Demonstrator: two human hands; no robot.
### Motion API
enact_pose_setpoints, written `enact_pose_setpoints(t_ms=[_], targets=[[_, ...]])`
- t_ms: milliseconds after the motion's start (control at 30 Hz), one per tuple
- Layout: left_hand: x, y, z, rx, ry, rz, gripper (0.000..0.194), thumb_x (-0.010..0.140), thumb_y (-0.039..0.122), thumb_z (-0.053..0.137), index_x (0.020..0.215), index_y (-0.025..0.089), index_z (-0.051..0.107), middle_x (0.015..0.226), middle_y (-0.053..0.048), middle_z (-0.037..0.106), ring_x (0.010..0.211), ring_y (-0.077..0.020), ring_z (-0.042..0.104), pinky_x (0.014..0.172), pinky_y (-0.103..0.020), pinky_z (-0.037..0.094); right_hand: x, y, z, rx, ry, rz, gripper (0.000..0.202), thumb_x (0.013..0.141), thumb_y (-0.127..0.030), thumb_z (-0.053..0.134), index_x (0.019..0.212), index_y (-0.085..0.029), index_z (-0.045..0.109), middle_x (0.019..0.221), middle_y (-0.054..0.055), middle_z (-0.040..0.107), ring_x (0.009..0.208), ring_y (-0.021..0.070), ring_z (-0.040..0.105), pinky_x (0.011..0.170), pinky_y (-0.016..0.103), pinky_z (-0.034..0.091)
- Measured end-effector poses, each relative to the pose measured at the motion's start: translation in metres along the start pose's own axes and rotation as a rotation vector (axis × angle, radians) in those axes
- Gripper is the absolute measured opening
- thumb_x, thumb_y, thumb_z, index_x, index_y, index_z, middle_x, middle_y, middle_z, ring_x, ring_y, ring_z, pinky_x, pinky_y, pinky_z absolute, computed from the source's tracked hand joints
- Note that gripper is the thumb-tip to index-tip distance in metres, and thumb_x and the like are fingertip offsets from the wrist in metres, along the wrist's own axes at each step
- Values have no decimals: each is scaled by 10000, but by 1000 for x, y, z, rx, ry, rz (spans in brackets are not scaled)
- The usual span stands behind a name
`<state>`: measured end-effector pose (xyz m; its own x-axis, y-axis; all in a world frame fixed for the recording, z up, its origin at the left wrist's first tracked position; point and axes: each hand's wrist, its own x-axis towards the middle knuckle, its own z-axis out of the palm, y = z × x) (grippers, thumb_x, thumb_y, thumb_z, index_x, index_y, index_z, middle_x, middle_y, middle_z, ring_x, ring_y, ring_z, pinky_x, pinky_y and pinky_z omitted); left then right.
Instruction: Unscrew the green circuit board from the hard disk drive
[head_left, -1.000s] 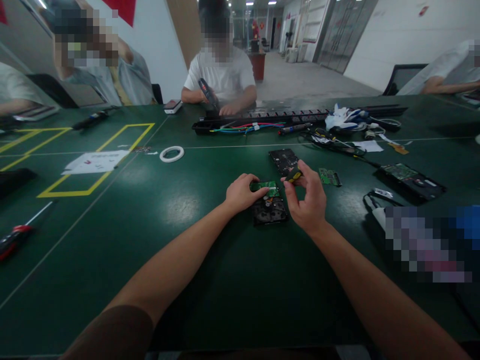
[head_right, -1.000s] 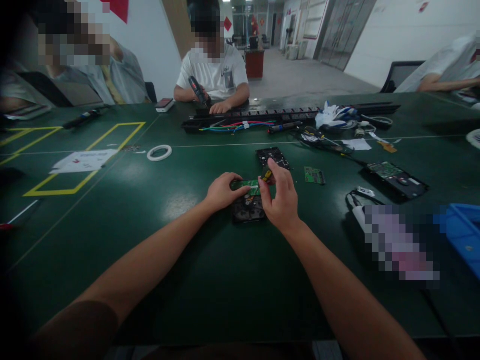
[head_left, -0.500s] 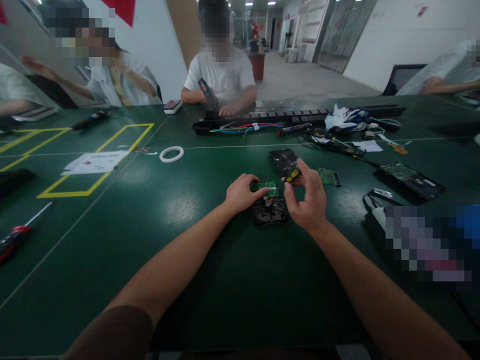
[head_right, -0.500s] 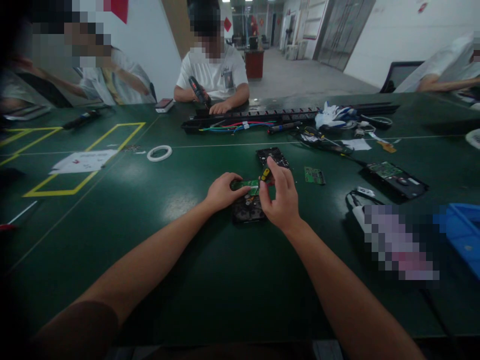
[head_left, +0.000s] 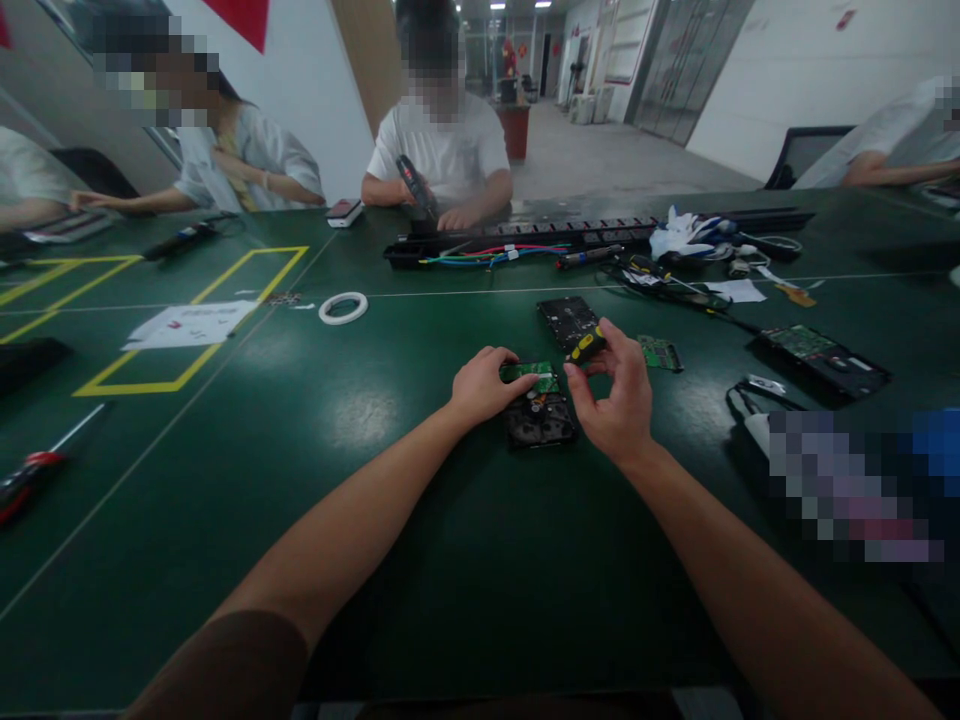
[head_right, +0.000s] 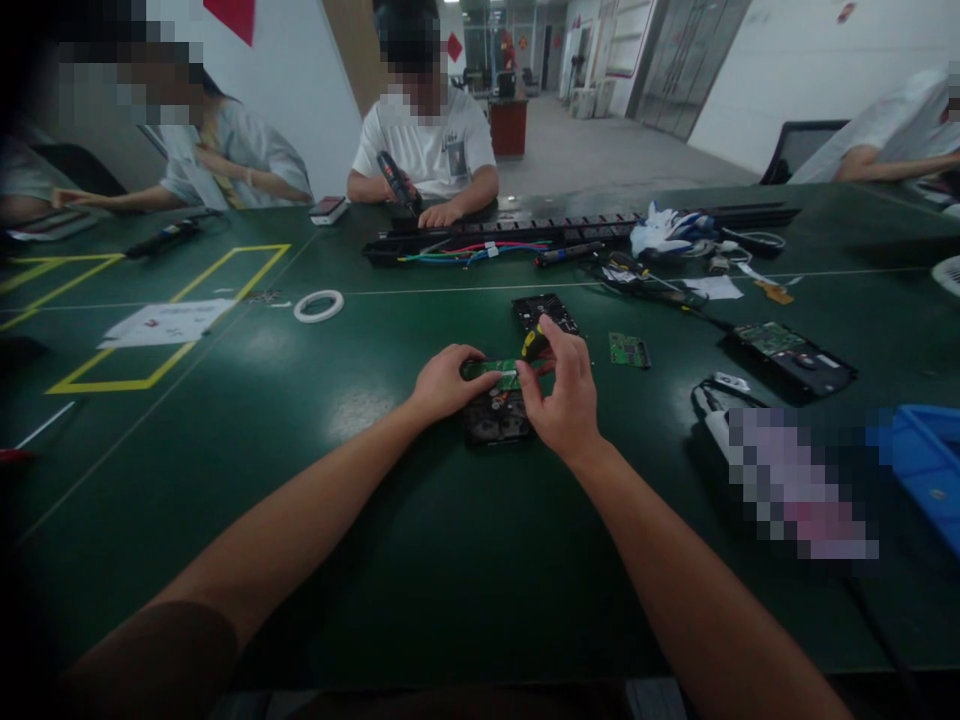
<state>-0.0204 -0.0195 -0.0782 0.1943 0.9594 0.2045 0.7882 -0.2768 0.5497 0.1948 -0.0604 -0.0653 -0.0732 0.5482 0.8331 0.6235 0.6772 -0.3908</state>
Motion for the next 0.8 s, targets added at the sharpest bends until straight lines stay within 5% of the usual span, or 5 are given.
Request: enact_pose_setpoints(t_ms=[400, 800], targets=[[0, 1, 0, -4, 7, 7, 427, 889, 623, 706, 1107, 256, 700, 1164, -57, 705, 1059, -251, 669, 899, -385, 540, 5, -4, -5, -8, -52, -41, 709, 949, -216, 606, 1600, -326, 345, 1468, 115, 571, 1138, 290, 693, 899, 498, 662], [0, -2, 1, -1, 14, 5, 431, 886, 631, 712, 1121, 270, 701, 1156, -52, 702, 1059, -250, 670, 907, -381, 541, 5, -6, -6, -61, -48, -32, 698, 944, -250, 645, 1573, -383, 374, 1335, 76, 625, 995, 242, 644, 826, 463, 641]])
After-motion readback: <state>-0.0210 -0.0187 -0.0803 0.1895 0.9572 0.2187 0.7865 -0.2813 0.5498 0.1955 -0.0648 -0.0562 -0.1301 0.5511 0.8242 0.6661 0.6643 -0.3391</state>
